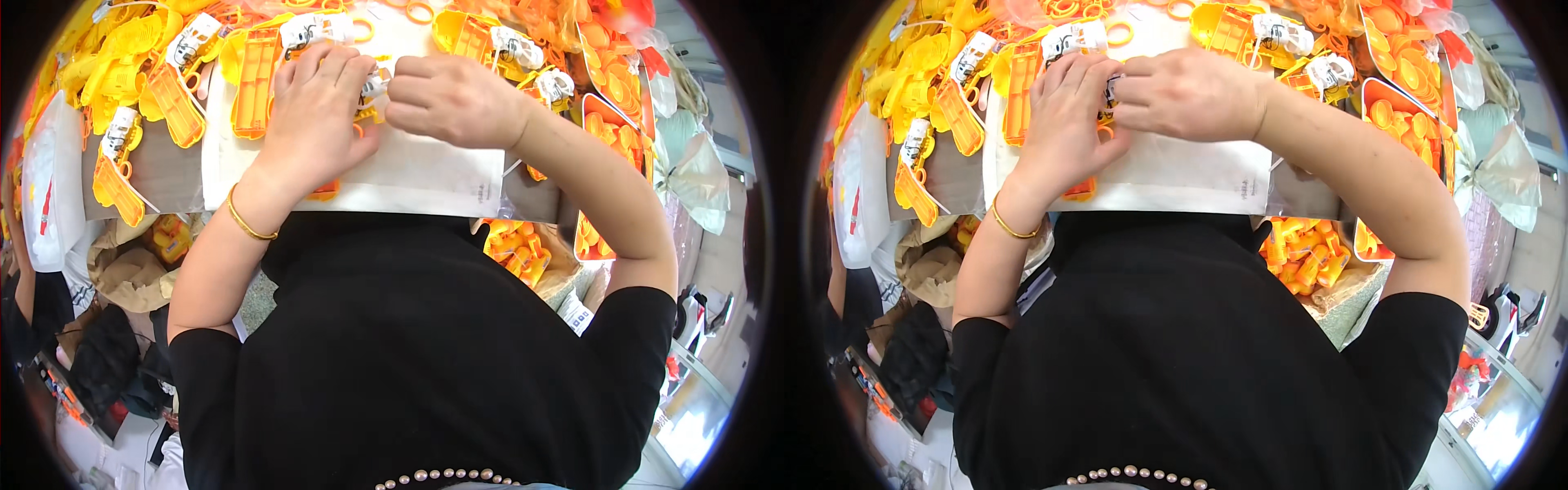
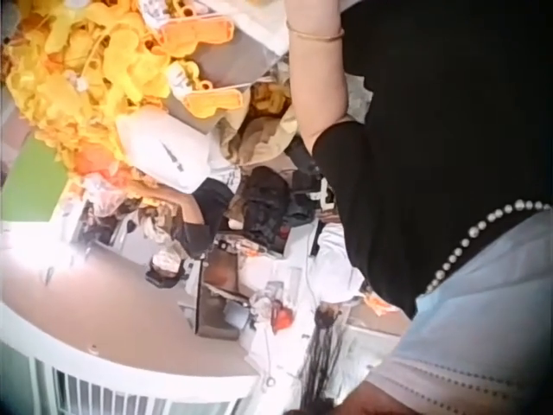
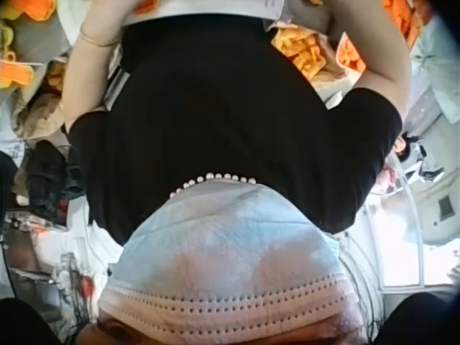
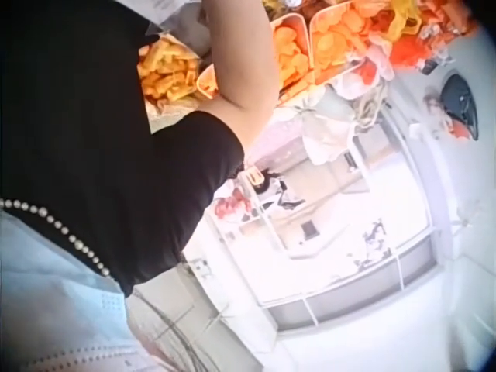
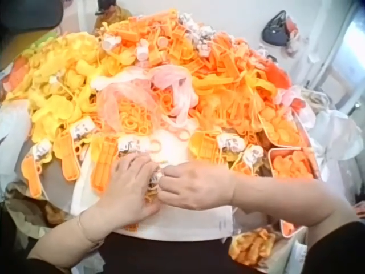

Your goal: Assembling plastic toy bubble guns by attaching internal components and applying stickers.

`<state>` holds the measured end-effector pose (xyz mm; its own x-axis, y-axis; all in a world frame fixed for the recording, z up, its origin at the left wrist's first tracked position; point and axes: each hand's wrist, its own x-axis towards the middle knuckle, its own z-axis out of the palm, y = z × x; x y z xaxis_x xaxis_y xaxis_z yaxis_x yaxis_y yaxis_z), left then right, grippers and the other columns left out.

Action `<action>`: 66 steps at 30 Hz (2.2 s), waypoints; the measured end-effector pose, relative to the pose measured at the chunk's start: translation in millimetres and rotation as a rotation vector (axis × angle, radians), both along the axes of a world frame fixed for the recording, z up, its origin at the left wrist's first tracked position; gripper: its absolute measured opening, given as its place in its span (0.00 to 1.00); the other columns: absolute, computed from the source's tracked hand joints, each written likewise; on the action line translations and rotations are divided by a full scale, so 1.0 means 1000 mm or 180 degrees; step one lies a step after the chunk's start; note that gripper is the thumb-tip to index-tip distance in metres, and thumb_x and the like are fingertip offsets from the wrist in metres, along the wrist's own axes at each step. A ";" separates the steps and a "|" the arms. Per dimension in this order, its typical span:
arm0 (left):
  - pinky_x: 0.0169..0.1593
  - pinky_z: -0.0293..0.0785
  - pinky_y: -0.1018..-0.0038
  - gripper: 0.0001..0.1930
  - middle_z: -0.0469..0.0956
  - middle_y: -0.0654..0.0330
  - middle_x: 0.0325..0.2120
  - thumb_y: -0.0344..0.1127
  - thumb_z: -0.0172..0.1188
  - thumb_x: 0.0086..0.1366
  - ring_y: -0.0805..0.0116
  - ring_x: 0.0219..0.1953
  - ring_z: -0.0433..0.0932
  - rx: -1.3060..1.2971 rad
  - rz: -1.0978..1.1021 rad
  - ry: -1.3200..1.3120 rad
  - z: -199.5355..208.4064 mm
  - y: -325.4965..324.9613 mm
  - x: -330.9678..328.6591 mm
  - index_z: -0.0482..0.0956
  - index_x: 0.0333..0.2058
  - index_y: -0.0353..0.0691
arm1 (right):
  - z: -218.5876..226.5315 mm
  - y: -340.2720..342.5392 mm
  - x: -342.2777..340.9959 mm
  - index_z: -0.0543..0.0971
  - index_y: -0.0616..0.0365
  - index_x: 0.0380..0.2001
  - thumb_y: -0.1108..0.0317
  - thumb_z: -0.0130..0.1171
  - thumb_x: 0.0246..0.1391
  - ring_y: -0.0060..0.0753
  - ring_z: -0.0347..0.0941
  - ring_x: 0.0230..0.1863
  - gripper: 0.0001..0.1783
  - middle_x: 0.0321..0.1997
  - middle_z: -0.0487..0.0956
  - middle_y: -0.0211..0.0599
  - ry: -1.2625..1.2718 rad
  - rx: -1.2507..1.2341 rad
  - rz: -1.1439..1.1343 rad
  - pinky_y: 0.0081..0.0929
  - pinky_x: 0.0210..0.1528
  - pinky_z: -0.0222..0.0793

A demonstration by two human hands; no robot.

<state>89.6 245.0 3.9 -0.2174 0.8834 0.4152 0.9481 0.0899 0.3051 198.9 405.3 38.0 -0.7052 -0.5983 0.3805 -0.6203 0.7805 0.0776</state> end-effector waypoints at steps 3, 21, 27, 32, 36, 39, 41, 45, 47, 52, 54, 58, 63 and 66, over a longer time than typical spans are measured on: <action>0.52 0.58 0.64 0.27 0.69 0.60 0.42 0.34 0.65 0.39 0.61 0.51 0.65 -0.0062 -0.0032 -0.0061 -0.001 -0.005 0.004 0.69 0.43 0.42 | -0.004 -0.010 0.006 0.71 0.56 0.25 0.70 0.57 0.39 0.30 0.68 0.32 0.08 0.26 0.67 0.31 -0.0213 0.0066 -0.0074 0.23 0.29 0.68; 0.51 0.58 0.63 0.27 0.70 0.60 0.42 0.37 0.66 0.41 0.60 0.48 0.66 0.0084 0.0049 -0.0162 -0.006 -0.009 0.009 0.68 0.43 0.43 | -0.028 -0.025 0.042 0.74 0.55 0.26 0.76 0.65 0.35 0.34 0.72 0.30 0.12 0.29 0.74 0.32 -0.0214 -0.1283 -0.1224 0.27 0.28 0.70; 0.50 0.59 0.63 0.27 0.70 0.60 0.41 0.37 0.67 0.40 0.59 0.47 0.66 0.0128 -0.0003 -0.0154 -0.007 -0.011 0.008 0.69 0.42 0.42 | -0.012 -0.033 0.032 0.72 0.56 0.25 0.77 0.63 0.35 0.35 0.71 0.29 0.12 0.26 0.71 0.33 -0.0571 -0.0822 -0.1222 0.29 0.27 0.69; 0.52 0.60 0.64 0.26 0.71 0.60 0.43 0.35 0.64 0.41 0.56 0.49 0.66 0.0114 0.0068 -0.0102 -0.006 -0.012 0.010 0.69 0.44 0.44 | -0.018 -0.030 0.036 0.72 0.56 0.24 0.78 0.62 0.38 0.36 0.71 0.28 0.09 0.26 0.71 0.33 -0.0647 -0.1466 -0.1278 0.28 0.27 0.69; 0.52 0.60 0.64 0.26 0.71 0.60 0.42 0.36 0.64 0.42 0.56 0.49 0.66 0.0033 0.0065 -0.0043 0.000 -0.010 0.013 0.69 0.43 0.44 | -0.009 -0.024 0.031 0.72 0.57 0.24 0.78 0.61 0.39 0.36 0.72 0.28 0.08 0.26 0.71 0.33 -0.1006 -0.1246 -0.1244 0.28 0.28 0.69; 0.52 0.60 0.64 0.26 0.71 0.60 0.42 0.37 0.64 0.42 0.56 0.49 0.65 0.0066 0.0016 -0.0057 -0.001 -0.008 0.011 0.69 0.43 0.44 | -0.015 -0.024 0.033 0.73 0.57 0.25 0.78 0.62 0.41 0.35 0.72 0.28 0.08 0.26 0.72 0.33 -0.1063 -0.1475 -0.1332 0.27 0.28 0.69; 0.53 0.60 0.64 0.26 0.71 0.59 0.42 0.37 0.64 0.42 0.56 0.49 0.66 0.0066 0.0087 -0.0024 -0.001 -0.008 0.013 0.70 0.44 0.44 | -0.023 -0.028 0.039 0.73 0.57 0.25 0.77 0.62 0.41 0.34 0.73 0.28 0.08 0.26 0.73 0.33 -0.1028 -0.1662 -0.1422 0.26 0.29 0.70; 0.52 0.59 0.61 0.28 0.66 0.50 0.40 0.35 0.64 0.40 0.51 0.47 0.64 0.2809 -0.1225 -0.0966 -0.041 0.015 0.002 0.66 0.43 0.37 | -0.035 -0.040 0.048 0.75 0.59 0.27 0.76 0.64 0.43 0.28 0.75 0.30 0.08 0.27 0.77 0.33 -0.0990 -0.2153 -0.2230 0.22 0.35 0.72; 0.54 0.59 0.64 0.26 0.71 0.59 0.42 0.36 0.64 0.42 0.56 0.49 0.66 0.0077 0.0027 -0.0020 -0.002 -0.007 0.014 0.70 0.44 0.44 | -0.042 -0.042 0.053 0.76 0.60 0.27 0.77 0.64 0.43 0.27 0.75 0.30 0.07 0.27 0.77 0.33 -0.0603 -0.2336 -0.2251 0.22 0.34 0.72; 0.54 0.59 0.64 0.26 0.71 0.59 0.43 0.36 0.65 0.42 0.56 0.50 0.65 0.0035 -0.0018 -0.0017 0.000 -0.010 0.011 0.70 0.44 0.43 | -0.038 -0.043 0.051 0.77 0.58 0.25 0.76 0.65 0.40 0.27 0.76 0.30 0.07 0.27 0.77 0.31 -0.0305 -0.1881 -0.2021 0.21 0.33 0.72; 0.55 0.59 0.64 0.26 0.71 0.59 0.43 0.36 0.65 0.42 0.56 0.50 0.65 0.0009 0.0007 0.0000 0.001 -0.012 0.012 0.70 0.44 0.43 | -0.033 -0.048 0.049 0.77 0.57 0.24 0.76 0.65 0.40 0.28 0.76 0.30 0.06 0.26 0.77 0.30 -0.0654 -0.1943 -0.2325 0.21 0.34 0.72; 0.55 0.59 0.63 0.28 0.71 0.57 0.45 0.37 0.66 0.43 0.55 0.50 0.66 0.0030 0.0018 -0.0179 0.005 -0.012 0.013 0.70 0.46 0.43 | -0.032 -0.045 0.052 0.78 0.57 0.27 0.75 0.65 0.41 0.27 0.76 0.31 0.07 0.25 0.76 0.31 -0.0846 -0.2255 -0.2352 0.21 0.35 0.72; 0.54 0.60 0.61 0.26 0.69 0.57 0.45 0.37 0.67 0.42 0.55 0.51 0.65 0.0830 -0.0443 -0.0557 0.007 -0.035 0.005 0.72 0.43 0.41 | -0.031 -0.031 0.073 0.77 0.61 0.34 0.68 0.61 0.51 0.20 0.74 0.32 0.09 0.26 0.76 0.28 -0.1375 -0.3240 -0.2792 0.19 0.37 0.71; 0.54 0.63 0.61 0.18 0.69 0.57 0.46 0.34 0.66 0.45 0.54 0.52 0.65 0.0242 -0.0354 -0.0345 -0.005 -0.045 0.007 0.77 0.38 0.41 | -0.010 -0.031 0.049 0.76 0.63 0.32 0.62 0.56 0.56 0.17 0.72 0.30 0.12 0.26 0.76 0.27 -0.1613 -0.3166 -0.2883 0.16 0.35 0.69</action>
<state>96.4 200.5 -0.8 -0.1671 0.8714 0.4612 0.9121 -0.0409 0.4079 247.6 374.4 27.6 -0.8758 0.4814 -0.0362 0.3145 0.5122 -0.7992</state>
